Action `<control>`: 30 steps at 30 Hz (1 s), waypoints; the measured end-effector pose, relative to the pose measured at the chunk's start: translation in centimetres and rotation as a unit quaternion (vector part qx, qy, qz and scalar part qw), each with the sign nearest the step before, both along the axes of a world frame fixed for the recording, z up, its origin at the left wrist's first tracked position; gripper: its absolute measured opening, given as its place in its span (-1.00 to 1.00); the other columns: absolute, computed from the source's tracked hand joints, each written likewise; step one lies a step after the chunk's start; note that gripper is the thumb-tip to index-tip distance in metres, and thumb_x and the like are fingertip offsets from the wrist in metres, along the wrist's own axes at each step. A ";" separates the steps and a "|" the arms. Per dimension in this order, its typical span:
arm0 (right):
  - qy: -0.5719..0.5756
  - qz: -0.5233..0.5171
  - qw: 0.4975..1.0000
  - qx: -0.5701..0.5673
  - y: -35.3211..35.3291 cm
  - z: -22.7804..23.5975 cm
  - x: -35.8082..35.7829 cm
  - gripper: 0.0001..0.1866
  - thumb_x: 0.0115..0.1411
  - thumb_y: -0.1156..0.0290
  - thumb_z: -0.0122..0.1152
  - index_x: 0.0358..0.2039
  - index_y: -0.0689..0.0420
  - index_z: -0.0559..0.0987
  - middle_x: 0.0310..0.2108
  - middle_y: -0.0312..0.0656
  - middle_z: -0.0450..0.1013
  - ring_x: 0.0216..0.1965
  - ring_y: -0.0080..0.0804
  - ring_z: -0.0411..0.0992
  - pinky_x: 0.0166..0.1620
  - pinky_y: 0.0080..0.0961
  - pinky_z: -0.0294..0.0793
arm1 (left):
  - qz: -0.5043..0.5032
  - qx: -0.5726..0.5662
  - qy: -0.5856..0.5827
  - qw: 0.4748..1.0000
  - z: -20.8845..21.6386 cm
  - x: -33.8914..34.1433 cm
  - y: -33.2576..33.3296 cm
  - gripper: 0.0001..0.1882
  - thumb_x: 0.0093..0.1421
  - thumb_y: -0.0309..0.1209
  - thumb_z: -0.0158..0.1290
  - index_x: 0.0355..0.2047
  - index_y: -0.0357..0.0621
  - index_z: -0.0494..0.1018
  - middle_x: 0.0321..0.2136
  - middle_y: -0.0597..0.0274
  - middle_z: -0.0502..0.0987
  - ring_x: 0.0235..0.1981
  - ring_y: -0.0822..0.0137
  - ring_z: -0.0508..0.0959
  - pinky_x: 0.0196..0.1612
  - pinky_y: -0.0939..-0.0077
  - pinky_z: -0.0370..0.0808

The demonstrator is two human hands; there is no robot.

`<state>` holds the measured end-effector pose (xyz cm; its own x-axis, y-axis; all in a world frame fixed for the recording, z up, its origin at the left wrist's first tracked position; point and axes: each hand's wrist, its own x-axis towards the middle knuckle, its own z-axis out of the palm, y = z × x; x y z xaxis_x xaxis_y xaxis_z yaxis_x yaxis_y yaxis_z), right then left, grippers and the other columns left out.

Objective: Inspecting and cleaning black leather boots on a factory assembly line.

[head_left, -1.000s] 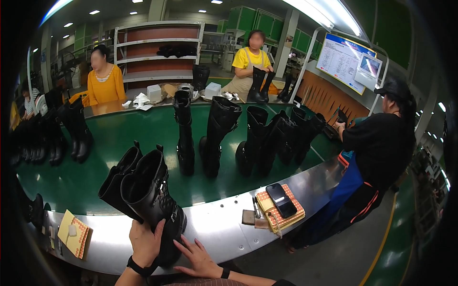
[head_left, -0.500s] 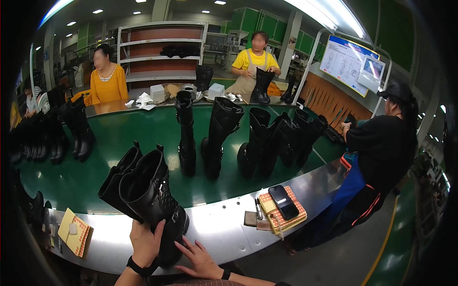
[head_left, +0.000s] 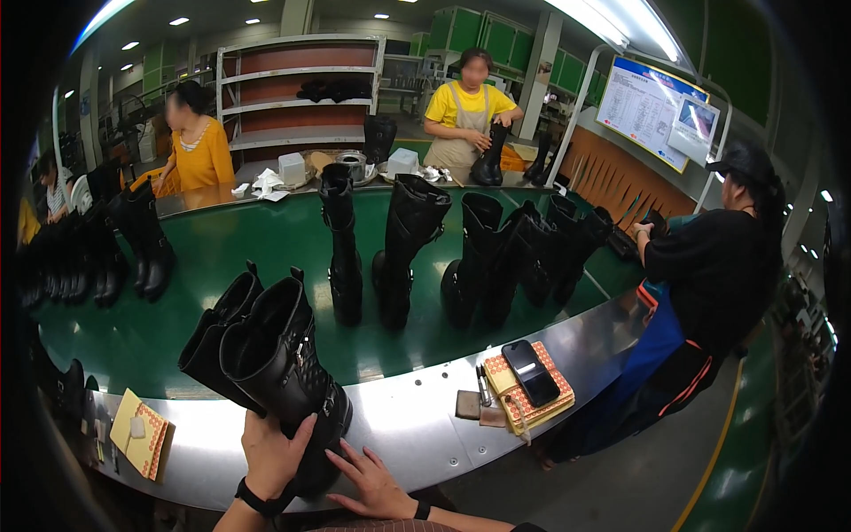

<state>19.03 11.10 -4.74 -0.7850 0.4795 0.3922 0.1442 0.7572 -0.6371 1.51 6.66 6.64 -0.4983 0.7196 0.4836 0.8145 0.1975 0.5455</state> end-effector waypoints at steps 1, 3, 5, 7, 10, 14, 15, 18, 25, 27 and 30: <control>-0.004 0.001 1.000 -0.002 0.0 0.0 0.0 -0.12 0.20 0.01 0.27 0.42 -0.03 0.09 0.35 0.20 0.06 0.26 0.09 0.25 0.32 0.08 0.10 | -0.006 0.012 -0.001 1.000 0.1 0.1 0.0 -0.60 0.14 -0.18 0.25 -0.13 -0.20 0.54 -0.16 -0.08 0.51 -0.12 -0.13 0.50 -0.10 0.10 0.46; -0.003 0.000 1.000 0.002 0.0 0.0 0.1 -0.12 0.20 0.01 0.27 0.42 -0.04 0.10 0.35 0.20 0.06 0.25 0.08 0.26 0.32 0.07 0.11 | -0.007 0.009 0.008 1.000 0.2 0.1 0.1 -0.62 0.13 -0.20 0.25 -0.13 -0.20 0.55 -0.17 -0.07 0.52 -0.12 -0.12 0.50 -0.10 0.11 0.47; -0.004 0.003 1.000 -0.002 0.0 -0.1 0.1 -0.14 0.19 0.01 0.28 0.41 -0.04 0.13 0.36 0.18 0.06 0.26 0.07 0.25 0.32 0.08 0.10 | -0.008 0.005 0.017 1.000 0.1 0.0 0.2 -0.63 0.13 -0.22 0.25 -0.13 -0.20 0.55 -0.18 -0.06 0.53 -0.13 -0.12 0.51 -0.09 0.11 0.47; -0.004 0.006 1.000 -0.008 0.1 -0.1 0.2 -0.16 0.18 0.01 0.29 0.39 -0.03 0.17 0.36 0.16 0.07 0.28 0.07 0.23 0.32 0.09 0.10 | -0.010 -0.012 -0.012 1.000 -0.2 -0.6 0.3 -0.65 0.15 -0.25 0.24 -0.15 -0.24 0.56 -0.23 -0.06 0.57 -0.18 -0.11 0.55 -0.11 0.15 0.49; -0.003 0.022 1.000 0.019 0.4 0.1 0.4 -0.17 0.19 0.07 0.29 0.40 -0.03 0.15 0.35 0.08 0.11 0.22 0.06 0.29 0.31 0.08 0.13 | -0.015 0.035 -0.133 0.990 -0.5 -2.6 0.5 -0.68 0.19 -0.29 0.21 -0.17 -0.30 0.56 -0.27 -0.08 0.61 -0.23 -0.07 0.61 -0.13 0.22 0.51; 0.065 0.062 0.993 -0.076 1.4 0.9 1.6 -0.30 0.18 0.19 0.33 0.29 0.05 0.32 0.23 -0.05 0.31 0.17 -0.04 0.35 0.27 -0.05 0.25 | -0.076 0.028 -0.213 0.974 0.2 -7.0 0.1 -0.71 0.26 -0.33 0.15 -0.16 -0.35 0.57 -0.30 -0.03 0.66 -0.25 0.19 0.66 -0.16 0.36 0.53; 0.068 0.033 0.996 -0.054 1.7 1.2 2.1 -0.35 0.16 0.22 0.35 0.23 0.07 0.39 0.16 -0.07 0.38 0.12 -0.07 0.39 0.25 -0.10 0.28 | -0.057 0.006 -0.225 0.973 0.4 -8.1 -0.1 -0.70 0.27 -0.29 0.15 -0.19 -0.35 0.58 -0.32 0.03 0.67 -0.26 0.28 0.65 -0.18 0.39 0.52; 0.071 -0.051 0.996 -0.035 2.7 1.6 4.0 -0.52 0.10 0.29 0.41 0.04 0.09 0.55 -0.08 -0.15 0.54 -0.05 -0.18 0.49 0.14 -0.20 0.37 | -0.028 -0.023 -0.216 0.976 1.5 -11.3 -0.9 -0.68 0.28 -0.26 0.14 -0.21 -0.35 0.58 -0.38 0.05 0.67 -0.31 0.26 0.65 -0.22 0.37 0.52; 0.021 -0.159 0.987 0.025 3.7 0.4 5.2 -0.67 0.03 0.34 0.43 -0.15 0.03 0.63 -0.30 -0.32 0.56 -0.28 -0.33 0.48 -0.19 -0.40 0.32 | 0.032 -0.059 -0.078 0.995 4.6 -19.1 4.0 -0.61 0.23 -0.20 0.15 -0.21 -0.37 0.58 -0.39 -0.12 0.65 -0.32 -0.02 0.66 -0.22 0.26 0.53; 0.012 -0.162 0.986 0.043 3.7 0.2 4.5 -0.70 0.02 0.35 0.42 -0.19 0.01 0.63 -0.35 -0.35 0.54 -0.31 -0.34 0.46 -0.21 -0.40 0.30 | 0.058 -0.058 -0.070 0.994 4.5 -22.0 7.2 -0.57 0.22 -0.16 0.16 -0.30 -0.42 0.59 -0.43 -0.18 0.62 -0.34 -0.11 0.64 -0.23 0.22 0.53; 0.033 -0.183 0.982 0.045 3.5 0.8 3.6 -0.76 0.01 0.40 0.40 -0.26 0.05 0.63 -0.41 -0.27 0.53 -0.37 -0.26 0.45 -0.24 -0.32 0.34 | 0.171 -0.107 0.006 0.979 3.7 -27.3 13.9 -0.45 0.19 -0.02 0.14 -0.37 -0.43 0.58 -0.40 -0.30 0.59 -0.26 -0.22 0.61 -0.18 0.06 0.53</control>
<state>22.60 14.56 -3.96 -0.5387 0.6855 0.4898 0.3771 0.7161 -0.5874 -25.77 20.56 10.31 -0.7229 0.5973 0.3474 0.6872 0.5687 0.4521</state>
